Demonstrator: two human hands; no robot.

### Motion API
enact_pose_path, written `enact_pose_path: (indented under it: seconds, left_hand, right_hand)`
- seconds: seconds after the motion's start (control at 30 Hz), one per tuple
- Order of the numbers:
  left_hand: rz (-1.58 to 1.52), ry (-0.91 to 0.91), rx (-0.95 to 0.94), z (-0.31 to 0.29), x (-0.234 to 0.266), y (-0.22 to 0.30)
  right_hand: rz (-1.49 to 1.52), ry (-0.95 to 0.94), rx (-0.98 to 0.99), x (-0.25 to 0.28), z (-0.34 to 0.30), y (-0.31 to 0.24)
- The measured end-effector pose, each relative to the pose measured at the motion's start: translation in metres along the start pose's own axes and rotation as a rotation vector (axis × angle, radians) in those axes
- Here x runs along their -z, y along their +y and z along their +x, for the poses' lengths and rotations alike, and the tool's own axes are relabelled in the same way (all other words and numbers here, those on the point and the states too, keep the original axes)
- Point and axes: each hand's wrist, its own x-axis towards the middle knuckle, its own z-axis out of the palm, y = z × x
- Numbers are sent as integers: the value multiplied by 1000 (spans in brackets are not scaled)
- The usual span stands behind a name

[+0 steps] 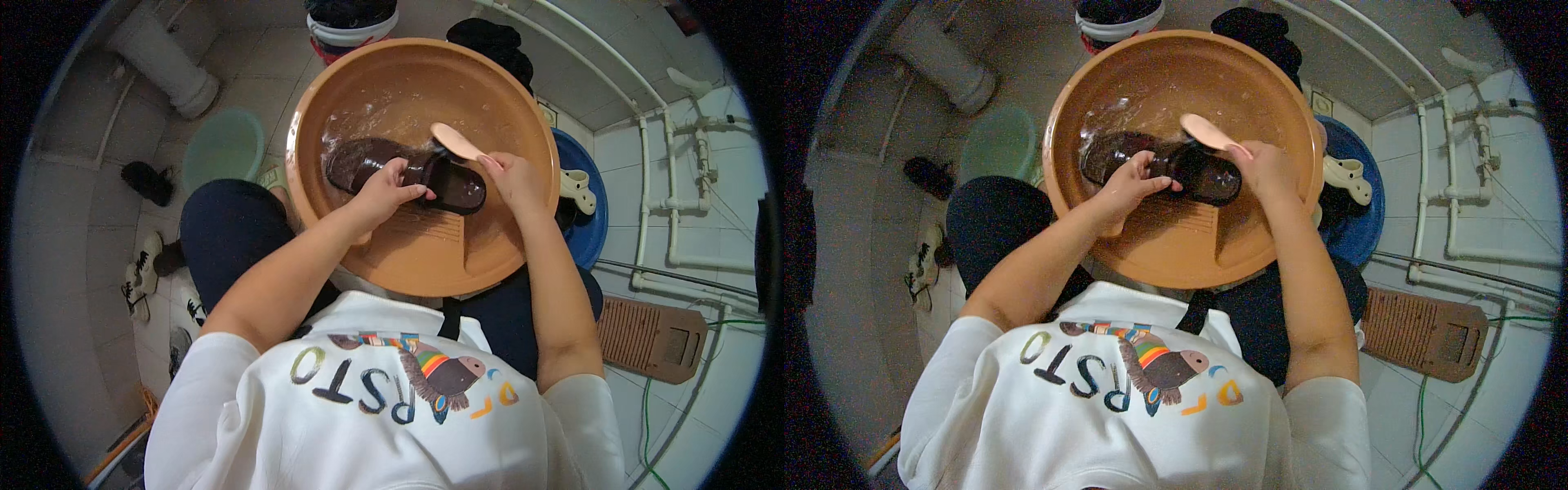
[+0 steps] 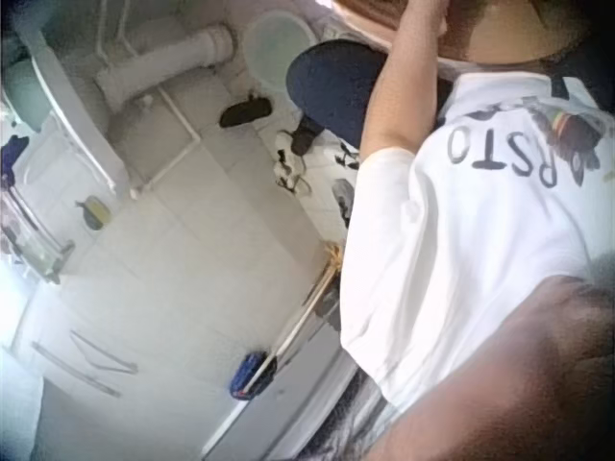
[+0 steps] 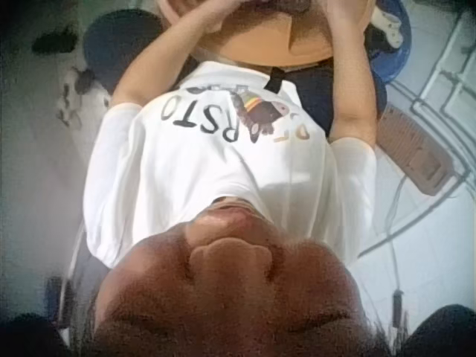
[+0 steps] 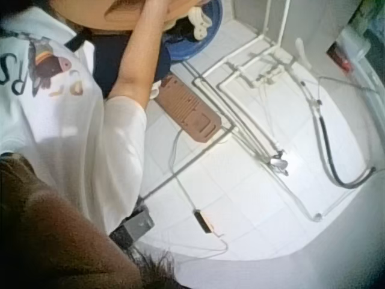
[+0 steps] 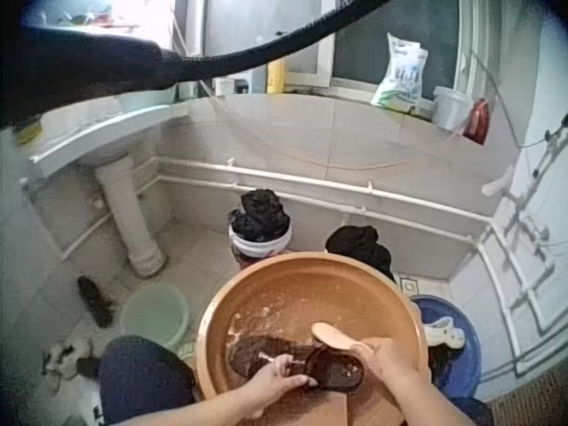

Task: The person scrubs a pair of beige clogs and a pair of brown leather shoes using a brush and water in a large basin. They handle the shoes one at a time, scrubbing the soles and uppers, and place the cleaned items on the floor.

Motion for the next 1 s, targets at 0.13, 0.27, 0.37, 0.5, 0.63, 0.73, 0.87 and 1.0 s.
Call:
enact_pose_path:
  seconds: [0.13,0.27,0.37,0.5,0.63,0.73,0.87,1.0]
  left_hand:
    - [-80,-3,-40,0,3,-6]
    - [-129,42,-29,7,6,-7]
    - [-95,209,-1,11,8,-12]
    - [152,352,54,10,4,-8]
    - [143,262,-74,24,11,-39]
    - [246,225,-102,23,13,-46]
    - [43,247,78,13,7,-16]
    - [-163,299,88,9,12,-12]
  right_hand:
    - [-133,21,-157,-3,14,33]
    - [-225,64,-240,-13,19,50]
    - [-436,59,-224,-9,9,48]
    - [-267,71,-10,20,-11,44]
    - [-331,-128,218,35,-32,14]
    - [-438,-145,315,-15,-18,-19]
    - [-426,-80,452,-34,8,-3]
    - [-412,-296,356,35,12,45]
